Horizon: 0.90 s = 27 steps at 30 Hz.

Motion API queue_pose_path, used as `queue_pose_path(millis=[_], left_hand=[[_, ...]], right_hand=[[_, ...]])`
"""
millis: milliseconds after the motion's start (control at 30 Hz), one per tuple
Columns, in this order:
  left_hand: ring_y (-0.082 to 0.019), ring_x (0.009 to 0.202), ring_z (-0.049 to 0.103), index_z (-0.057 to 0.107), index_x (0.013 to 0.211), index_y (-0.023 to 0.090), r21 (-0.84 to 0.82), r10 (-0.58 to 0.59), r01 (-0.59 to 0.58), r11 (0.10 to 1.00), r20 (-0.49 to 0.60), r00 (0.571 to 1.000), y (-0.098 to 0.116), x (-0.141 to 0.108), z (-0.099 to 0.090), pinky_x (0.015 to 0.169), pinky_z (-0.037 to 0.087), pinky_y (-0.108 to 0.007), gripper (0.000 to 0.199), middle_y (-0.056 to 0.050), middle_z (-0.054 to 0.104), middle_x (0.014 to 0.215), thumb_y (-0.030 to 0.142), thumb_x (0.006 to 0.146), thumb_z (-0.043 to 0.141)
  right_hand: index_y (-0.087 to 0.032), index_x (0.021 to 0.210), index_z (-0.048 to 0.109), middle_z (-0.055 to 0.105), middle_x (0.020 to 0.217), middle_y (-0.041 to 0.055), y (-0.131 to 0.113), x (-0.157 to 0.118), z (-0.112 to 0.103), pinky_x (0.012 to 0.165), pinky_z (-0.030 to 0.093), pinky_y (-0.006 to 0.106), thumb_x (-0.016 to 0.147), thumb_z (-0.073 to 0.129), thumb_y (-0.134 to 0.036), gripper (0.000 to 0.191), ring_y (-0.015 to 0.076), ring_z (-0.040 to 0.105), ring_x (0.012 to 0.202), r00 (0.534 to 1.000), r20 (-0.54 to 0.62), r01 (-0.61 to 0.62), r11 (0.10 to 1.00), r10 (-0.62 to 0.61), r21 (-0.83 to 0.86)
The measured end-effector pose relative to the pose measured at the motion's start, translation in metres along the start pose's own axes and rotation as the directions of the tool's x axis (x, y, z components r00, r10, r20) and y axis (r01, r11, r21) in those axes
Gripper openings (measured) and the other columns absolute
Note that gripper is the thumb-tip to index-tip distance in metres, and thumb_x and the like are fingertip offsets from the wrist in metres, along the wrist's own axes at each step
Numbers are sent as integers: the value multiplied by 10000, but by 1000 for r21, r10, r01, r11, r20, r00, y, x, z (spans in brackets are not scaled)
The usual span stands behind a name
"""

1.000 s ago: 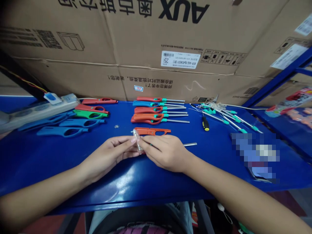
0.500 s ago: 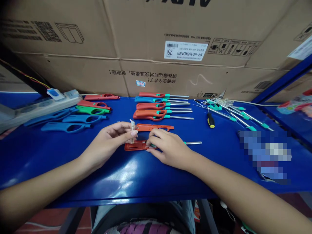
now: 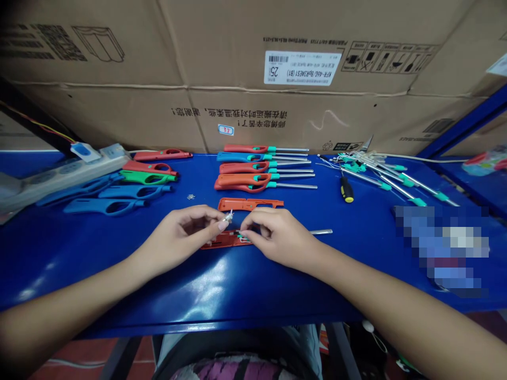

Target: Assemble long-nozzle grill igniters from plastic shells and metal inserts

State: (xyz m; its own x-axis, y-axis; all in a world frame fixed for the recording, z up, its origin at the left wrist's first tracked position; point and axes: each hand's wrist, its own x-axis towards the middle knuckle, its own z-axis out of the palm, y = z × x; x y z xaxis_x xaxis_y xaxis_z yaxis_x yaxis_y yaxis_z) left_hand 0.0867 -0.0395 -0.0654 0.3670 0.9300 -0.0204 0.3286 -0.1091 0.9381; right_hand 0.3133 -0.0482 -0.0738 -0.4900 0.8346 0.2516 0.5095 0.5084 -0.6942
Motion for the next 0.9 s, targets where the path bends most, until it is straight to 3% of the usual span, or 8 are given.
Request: queue_pose_path(millis=[67, 167, 367, 533, 900], left_hand=[[-149, 698, 609, 741, 918, 149, 57, 21, -19, 998, -20, 1000, -1, -1, 0, 644, 462, -254, 282, -44, 726, 812, 422, 857, 705], [-142, 689, 583, 751, 908, 155, 136, 70, -64, 989, -39, 997, -1, -1, -1, 624, 440, -250, 263, -39, 705, 802, 410, 854, 716], [-131, 690, 581, 776, 914, 168, 192, 130, -123, 974, -25, 991, -2, 0, -1, 607, 422, -242, 213, -34, 688, 830, 365, 852, 727], [-160, 784, 644, 791, 940, 182, 168, 140, -140, 976, 9, 990, -2, 0, 0, 666, 451, -260, 198, -50, 715, 903, 350, 851, 734], [-157, 767, 641, 793, 924, 172, 145, 134, -131, 981, -12, 991, -2, 1, -1, 649, 447, -261, 183, -46, 710, 881, 327, 837, 749]], right_hand=[[-182, 894, 685, 509, 543, -63, -3, 0, -1, 459, 338, 215, 919, 632, -250, 90, 70, 425, 441, 992, 39, -124, 988, 121, 92], [-171, 902, 650, 488, 520, -70, -3, 1, -1, 434, 349, 216, 917, 631, -328, 158, 83, 468, 428, 964, 101, -266, 922, 247, 281], [-161, 871, 627, 539, 578, -55, 5, 6, 3, 423, 342, 217, 841, 740, -412, 277, 67, 450, 446, 967, 105, -254, 813, 234, 524], [-151, 860, 623, 535, 550, -65, 5, 8, 2, 391, 324, 203, 829, 764, -425, 310, 52, 442, 420, 961, 129, -275, 789, 245, 549], [-139, 906, 634, 538, 550, -65, 8, 7, -1, 356, 325, 181, 858, 727, -391, 274, 42, 436, 400, 938, 182, -344, 749, 294, 566]])
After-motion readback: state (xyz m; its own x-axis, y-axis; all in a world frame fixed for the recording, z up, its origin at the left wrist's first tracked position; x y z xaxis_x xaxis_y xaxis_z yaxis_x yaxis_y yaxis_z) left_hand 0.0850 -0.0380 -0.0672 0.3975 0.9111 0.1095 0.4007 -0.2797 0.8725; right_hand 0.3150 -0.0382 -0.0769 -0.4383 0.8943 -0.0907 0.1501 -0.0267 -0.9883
